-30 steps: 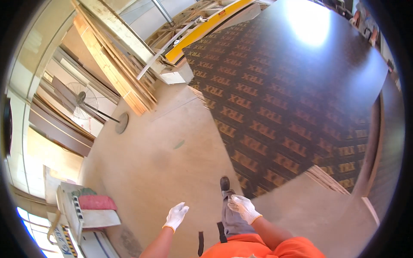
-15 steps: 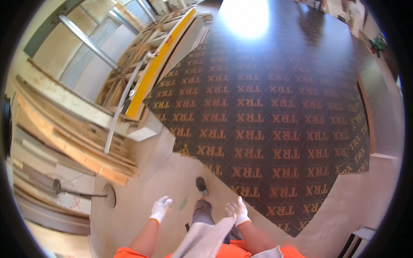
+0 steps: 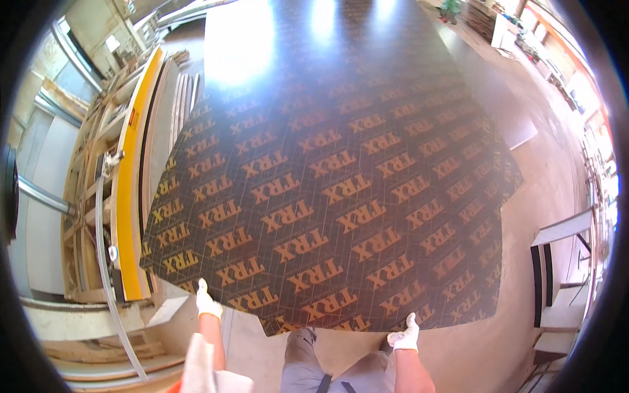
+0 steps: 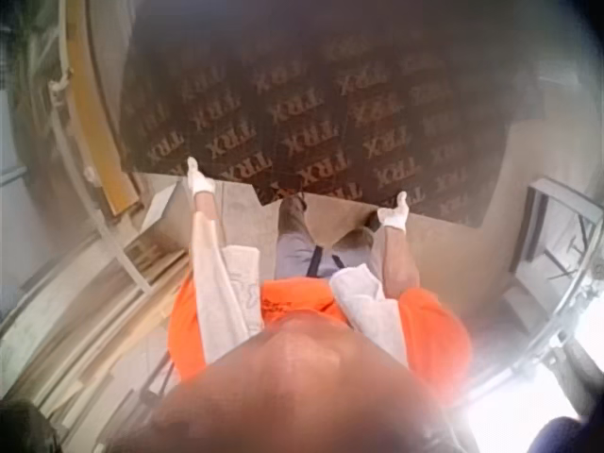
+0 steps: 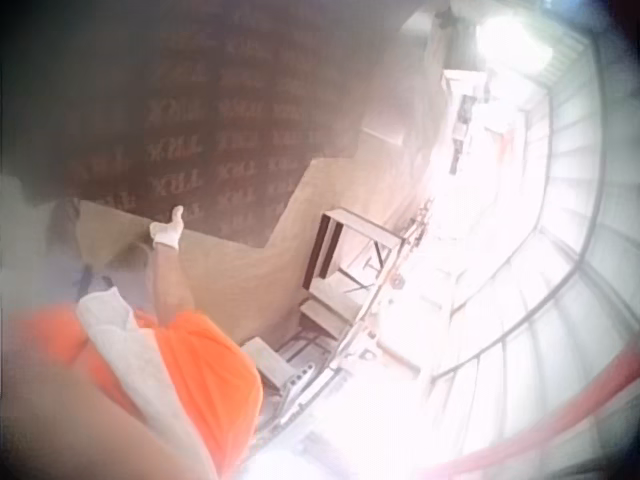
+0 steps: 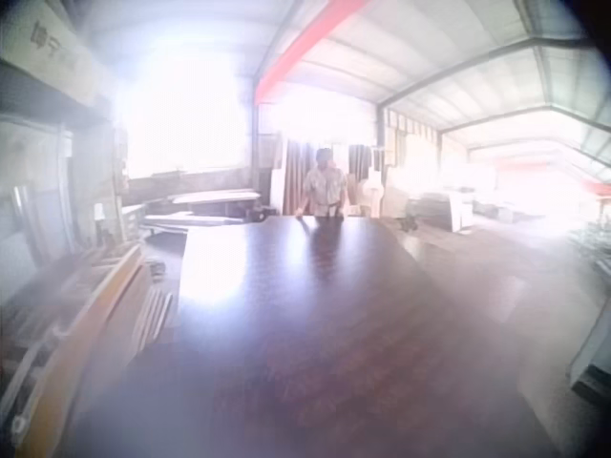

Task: The person pushes a board into a cutting machine, repositions a support table, and pulls a large sheet of plywood out of the machine with a coworker.

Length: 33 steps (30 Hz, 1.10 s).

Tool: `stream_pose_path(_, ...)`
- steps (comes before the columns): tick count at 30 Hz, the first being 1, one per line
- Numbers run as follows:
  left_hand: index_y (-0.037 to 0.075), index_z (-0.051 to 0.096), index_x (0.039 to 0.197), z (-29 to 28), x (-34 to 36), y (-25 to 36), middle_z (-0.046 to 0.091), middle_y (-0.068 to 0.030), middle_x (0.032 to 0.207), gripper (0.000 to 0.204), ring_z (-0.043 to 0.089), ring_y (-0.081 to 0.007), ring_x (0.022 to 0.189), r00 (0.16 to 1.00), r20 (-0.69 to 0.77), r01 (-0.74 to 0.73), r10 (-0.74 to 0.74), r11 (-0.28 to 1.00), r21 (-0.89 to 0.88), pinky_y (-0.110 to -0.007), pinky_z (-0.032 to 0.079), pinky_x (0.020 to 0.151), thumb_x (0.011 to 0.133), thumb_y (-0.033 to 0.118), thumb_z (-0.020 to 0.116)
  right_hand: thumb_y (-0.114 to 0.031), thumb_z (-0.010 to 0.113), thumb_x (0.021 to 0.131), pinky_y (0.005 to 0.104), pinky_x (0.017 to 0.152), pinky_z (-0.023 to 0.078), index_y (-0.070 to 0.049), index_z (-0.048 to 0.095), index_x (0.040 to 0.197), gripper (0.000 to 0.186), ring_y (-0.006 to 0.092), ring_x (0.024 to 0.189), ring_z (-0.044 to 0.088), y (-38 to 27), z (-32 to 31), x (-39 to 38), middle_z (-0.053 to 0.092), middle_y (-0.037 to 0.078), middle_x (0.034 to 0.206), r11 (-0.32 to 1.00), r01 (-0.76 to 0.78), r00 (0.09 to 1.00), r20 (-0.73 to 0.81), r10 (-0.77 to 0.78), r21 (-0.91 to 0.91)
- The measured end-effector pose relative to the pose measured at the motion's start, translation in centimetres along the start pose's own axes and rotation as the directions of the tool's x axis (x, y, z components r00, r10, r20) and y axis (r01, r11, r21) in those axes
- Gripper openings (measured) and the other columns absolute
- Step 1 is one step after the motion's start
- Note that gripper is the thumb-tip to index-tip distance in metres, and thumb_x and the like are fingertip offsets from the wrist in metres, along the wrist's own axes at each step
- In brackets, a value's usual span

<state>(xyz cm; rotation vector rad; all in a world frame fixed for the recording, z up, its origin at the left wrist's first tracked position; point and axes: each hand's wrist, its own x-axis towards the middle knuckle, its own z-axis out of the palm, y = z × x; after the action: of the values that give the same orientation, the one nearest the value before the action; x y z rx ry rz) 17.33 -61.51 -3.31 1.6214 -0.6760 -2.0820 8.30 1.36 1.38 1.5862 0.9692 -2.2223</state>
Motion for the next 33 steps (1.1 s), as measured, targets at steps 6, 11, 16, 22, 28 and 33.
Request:
stream_pose_path(6,0.004,0.062,0.145,-0.7,2.5,-0.5,0.067,-0.0102,0.145,0.056,0.064,-0.0325,0.127,1.0,0.007,-0.009,0.008,0.996,0.093,-0.051,0.049,0.112,0.106,0.045,0.066,-0.038,0.074,0.101,0.0602,0.121,0.038,-0.01,0.066,0.137,0.046,0.0375,0.136,0.058,3.6,1.2,2.1,0.067,0.009,0.145,0.972,0.124,0.986,0.085,-0.143,0.2)
stream_pose_path(11,0.007,0.055,0.151,-3.2,6.6,0.9,0.064,-0.0116,0.148,0.056,0.063,-0.0371,0.13,0.994,0.11,-0.024,0.016,0.997,0.075,-0.058,0.049,0.113,0.109,0.045,0.059,-0.038,0.071,0.103,0.058,0.119,0.042,-0.013,0.069,0.132,0.038,0.0357,0.131,0.061,7.2,2.7,4.2,0.07,0.008,0.14,0.945,0.112,0.992,0.022,-0.125,0.307)
stream_pose_path(16,0.003,0.052,0.156,-2.2,9.6,2.5,0.057,-0.0203,0.157,0.078,0.054,-0.0421,0.14,0.997,0.024,-0.082,0.079,0.944,0.32,-0.053,0.043,0.119,0.11,0.064,0.039,-0.034,0.066,0.106,0.0564,0.115,0.045,-0.014,0.069,0.128,0.029,0.0331,0.125,0.064,9.1,6.2,5.4,0.072,0.007,0.135,0.948,0.09,0.996,-0.029,-0.085,0.306)
stream_pose_path(22,0.006,0.054,0.155,-4.3,14.0,1.6,0.055,-0.0126,0.16,0.065,0.052,-0.0373,0.141,0.985,0.156,0.055,-0.074,0.991,0.121,-0.051,0.04,0.122,0.108,0.051,0.055,-0.027,0.065,0.107,0.0567,0.114,0.046,-0.012,0.07,0.124,0.023,0.0325,0.119,0.066,8.2,7.0,7.9,0.074,0.006,0.131,0.928,0.122,0.992,-0.002,-0.13,0.351)
stream_pose_path(28,0.012,0.059,0.149,0.1,8.5,-3.7,0.066,-0.0113,0.146,0.056,0.062,-0.035,0.131,0.966,0.256,-0.061,0.032,0.992,0.108,-0.058,0.048,0.114,0.107,0.049,0.059,-0.037,0.062,0.108,0.0535,0.11,0.051,-0.01,0.073,0.125,0.034,0.0314,0.12,0.069,3.7,2.8,8.4,0.075,0.007,0.132,0.96,0.17,0.972,0.12,-0.2,0.223)
stream_pose_path(33,0.0,0.052,0.155,4.3,11.9,-13.0,0.051,-0.0122,0.163,0.073,0.045,-0.0304,0.15,0.999,0.044,0.01,-0.014,0.996,0.094,-0.046,0.034,0.125,0.099,0.039,0.077,-0.046,0.048,0.113,0.0542,0.117,0.048,-0.006,0.06,0.146,0.053,0.0332,0.129,0.064,-2.2,-7.1,9.0,0.066,0.011,0.145,0.941,0.319,0.87,0.36,-0.337,0.111)
